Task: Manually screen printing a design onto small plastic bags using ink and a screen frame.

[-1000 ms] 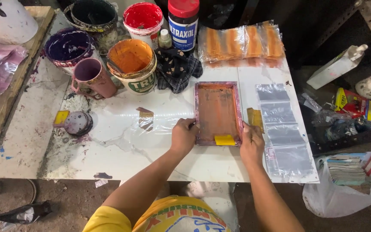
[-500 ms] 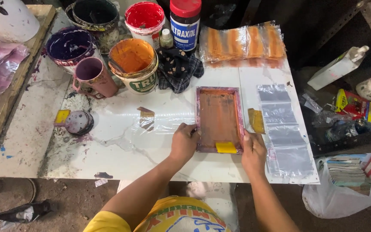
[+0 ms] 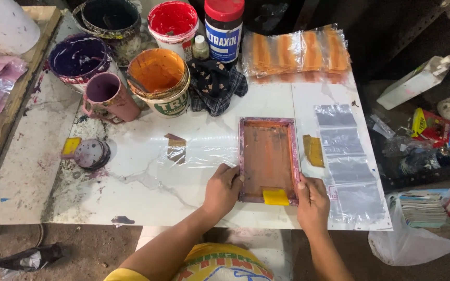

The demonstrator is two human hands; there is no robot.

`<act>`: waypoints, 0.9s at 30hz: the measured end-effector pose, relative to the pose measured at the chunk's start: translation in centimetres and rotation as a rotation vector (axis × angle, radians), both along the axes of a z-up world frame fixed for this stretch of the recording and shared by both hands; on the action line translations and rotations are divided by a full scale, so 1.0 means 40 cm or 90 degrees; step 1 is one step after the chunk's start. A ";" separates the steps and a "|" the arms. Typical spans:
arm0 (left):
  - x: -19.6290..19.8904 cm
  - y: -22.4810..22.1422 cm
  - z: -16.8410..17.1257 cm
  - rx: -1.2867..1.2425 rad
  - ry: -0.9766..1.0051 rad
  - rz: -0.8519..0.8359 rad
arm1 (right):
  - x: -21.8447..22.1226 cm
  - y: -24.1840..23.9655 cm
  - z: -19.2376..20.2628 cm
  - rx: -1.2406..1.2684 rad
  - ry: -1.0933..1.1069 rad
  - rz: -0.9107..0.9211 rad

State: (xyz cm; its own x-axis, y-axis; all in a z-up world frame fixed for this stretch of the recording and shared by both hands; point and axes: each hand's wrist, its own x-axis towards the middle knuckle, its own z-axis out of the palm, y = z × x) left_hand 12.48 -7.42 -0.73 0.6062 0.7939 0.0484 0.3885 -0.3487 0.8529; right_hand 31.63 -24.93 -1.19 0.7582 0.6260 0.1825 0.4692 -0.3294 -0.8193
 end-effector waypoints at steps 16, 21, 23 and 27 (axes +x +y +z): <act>-0.049 -0.017 0.005 0.114 -0.055 -0.050 | -0.022 -0.029 0.015 -0.014 -0.041 0.032; -0.049 -0.015 0.013 0.166 -0.055 -0.059 | -0.022 -0.030 0.011 -0.001 -0.103 0.045; -0.049 -0.014 0.011 0.175 -0.056 -0.057 | -0.023 -0.029 0.013 -0.003 -0.092 0.044; -0.047 -0.015 0.008 0.190 -0.060 -0.059 | -0.020 -0.030 0.007 -0.010 -0.113 0.045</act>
